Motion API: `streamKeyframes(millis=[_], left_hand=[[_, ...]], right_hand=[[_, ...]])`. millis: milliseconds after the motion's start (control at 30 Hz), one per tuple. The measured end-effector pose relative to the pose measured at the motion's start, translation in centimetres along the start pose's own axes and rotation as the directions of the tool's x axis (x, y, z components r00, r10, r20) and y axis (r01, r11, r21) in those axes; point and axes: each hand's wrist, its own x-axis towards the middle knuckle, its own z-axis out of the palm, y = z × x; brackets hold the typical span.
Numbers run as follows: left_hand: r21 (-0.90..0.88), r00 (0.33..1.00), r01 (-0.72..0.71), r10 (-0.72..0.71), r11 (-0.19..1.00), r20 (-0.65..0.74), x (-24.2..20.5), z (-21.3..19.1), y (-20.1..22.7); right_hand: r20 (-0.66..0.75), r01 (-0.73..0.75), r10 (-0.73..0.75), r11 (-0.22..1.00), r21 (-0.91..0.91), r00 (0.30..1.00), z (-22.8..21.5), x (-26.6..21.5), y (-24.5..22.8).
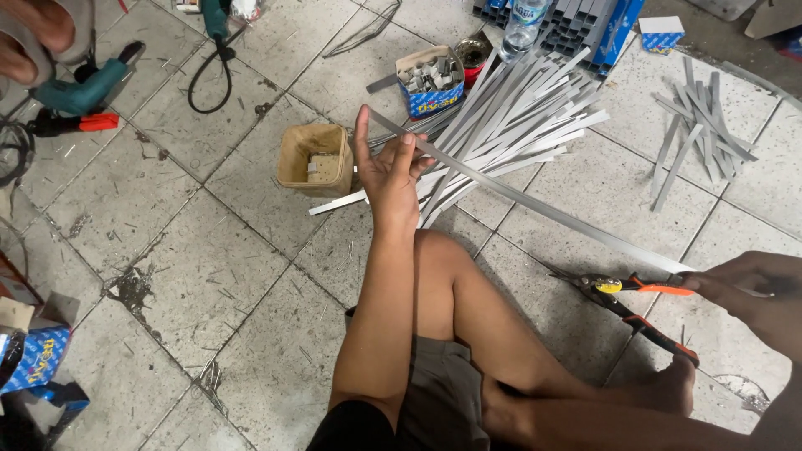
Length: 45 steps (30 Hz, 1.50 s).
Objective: The person sits on the floor and repeatedly cuts long, thin metal strips into shorter segments using tin snips. They hold each strip with one hand and cut it with the other, placing the cut pieces into a pile on the floor.
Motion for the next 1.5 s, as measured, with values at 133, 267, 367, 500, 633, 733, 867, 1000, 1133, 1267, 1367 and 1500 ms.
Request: streamKeyframes(millis=[133,267,367,500,633,733,867,1000,1133,1267,1367,1500], left_hand=[[-0.015,1.000,0.000,0.000,1.000,0.013,0.0,0.0,0.1],[-0.035,1.000,0.006,-0.006,0.999,0.007,0.0,0.0,0.1],[-0.016,1.000,0.000,0.000,1.000,-0.008,0.1,-0.1,0.0],[-0.027,1.000,-0.017,0.017,1.000,-0.008,0.7,-0.8,-0.9],[-0.024,0.999,-0.023,0.022,0.999,-0.034,1.3,-1.4,-1.6],[-0.031,0.999,-0.040,0.039,0.999,-0.035,1.6,-1.6,-2.1],[-0.022,0.997,-0.051,0.050,0.998,-0.051,1.8,-1.4,-2.4],[0.013,0.998,0.009,-0.008,1.000,-0.062,1.7,-1.0,-1.8],[-0.013,0.999,0.007,-0.008,1.000,-0.051,2.0,-1.4,-2.4],[-0.014,0.999,0.014,-0.015,1.000,-0.049,2.1,-1.6,-2.6],[-0.031,1.000,0.007,-0.008,1.000,-0.023,2.1,-1.7,-2.6],[-0.015,1.000,0.003,-0.003,1.000,-0.024,2.0,-1.7,-2.3]], right_hand=[[-0.030,0.079,-0.079,0.997,0.008,0.996,0.1,0.6,1.6],[-0.048,0.113,-0.113,0.994,-0.007,0.992,0.3,0.7,2.1],[-0.042,0.053,-0.054,0.998,-0.033,0.998,0.2,0.6,1.6],[0.008,-0.089,0.089,0.996,-0.009,0.996,0.1,-0.5,-2.1],[0.023,0.167,-0.169,0.982,0.091,0.985,0.6,-0.2,-1.2],[0.025,0.255,-0.258,0.963,0.083,0.966,0.7,-0.1,-0.7],[-0.017,0.235,-0.234,0.968,0.083,0.972,0.6,-0.7,-2.3],[-0.020,0.211,-0.210,0.976,0.062,0.977,0.4,-0.8,-2.6],[-0.048,0.263,-0.259,0.957,0.119,0.965,0.7,-0.5,-1.8],[-0.043,0.266,-0.263,0.961,0.080,0.964,0.7,-0.5,-1.8],[-0.030,0.255,-0.253,0.961,0.106,0.967,0.6,-0.3,-1.3],[-0.052,0.188,-0.184,0.979,0.078,0.981,0.7,-0.9,-2.0]])
